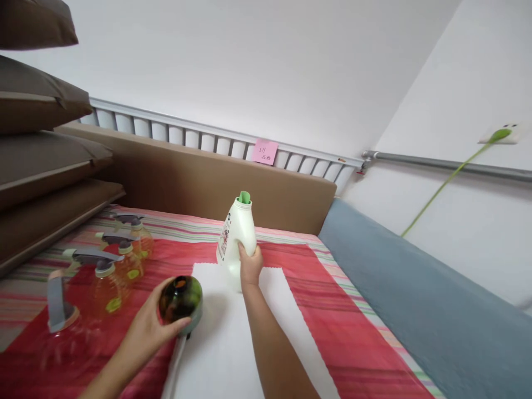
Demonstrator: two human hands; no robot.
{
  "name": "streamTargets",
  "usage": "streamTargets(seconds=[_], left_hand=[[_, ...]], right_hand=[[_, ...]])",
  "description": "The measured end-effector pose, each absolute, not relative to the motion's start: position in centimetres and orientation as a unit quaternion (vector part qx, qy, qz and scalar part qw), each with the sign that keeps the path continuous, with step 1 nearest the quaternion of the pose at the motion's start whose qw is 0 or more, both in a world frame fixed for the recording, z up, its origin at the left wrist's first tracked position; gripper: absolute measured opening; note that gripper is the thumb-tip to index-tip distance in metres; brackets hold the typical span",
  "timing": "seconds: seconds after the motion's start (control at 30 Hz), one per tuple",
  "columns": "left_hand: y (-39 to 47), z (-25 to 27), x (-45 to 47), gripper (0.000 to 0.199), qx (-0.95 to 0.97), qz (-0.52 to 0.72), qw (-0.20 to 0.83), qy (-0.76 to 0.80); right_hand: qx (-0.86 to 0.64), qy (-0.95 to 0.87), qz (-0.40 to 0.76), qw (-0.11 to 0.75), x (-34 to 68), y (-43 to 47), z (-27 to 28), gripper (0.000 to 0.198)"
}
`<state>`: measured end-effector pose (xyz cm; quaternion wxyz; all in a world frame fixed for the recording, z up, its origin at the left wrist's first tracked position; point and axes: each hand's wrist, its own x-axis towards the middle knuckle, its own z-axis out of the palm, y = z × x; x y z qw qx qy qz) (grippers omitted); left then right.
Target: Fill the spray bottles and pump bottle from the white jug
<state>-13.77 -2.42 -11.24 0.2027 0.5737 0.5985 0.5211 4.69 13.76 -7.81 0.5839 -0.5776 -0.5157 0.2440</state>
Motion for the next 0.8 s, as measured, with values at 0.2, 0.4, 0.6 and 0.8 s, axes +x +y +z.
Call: streamTargets(seconds=[0.2,0.4,0.6,0.8], left_hand=[[-2.1,-9.7,-15.9,0.076,0.522,0.52,0.161,0.657],[-2.2,-9.3,-16.5,0.072,0.513,0.523,0.139,0.666],[-2.2,-9.5,-16.4,0.074,0.527,0.526,0.143,0.652],[-2.8,-9.4,-16.3,0.074,0.54,0.536,0.14,0.633]], right_hand=[[-0.589,-0.541,0.259,0.541,4.8,13.5,-10.9,0.048],[-0.592,-0.597,0.232,0.49,7.4,9.5,-9.7,0.054],[-0.57,-0.719,0.267,0.295,3.6,1.8,-11.9,0.028],[-0.578,-0.765,0.228,0.166,-2.9,0.0,-13.7,0.035]])
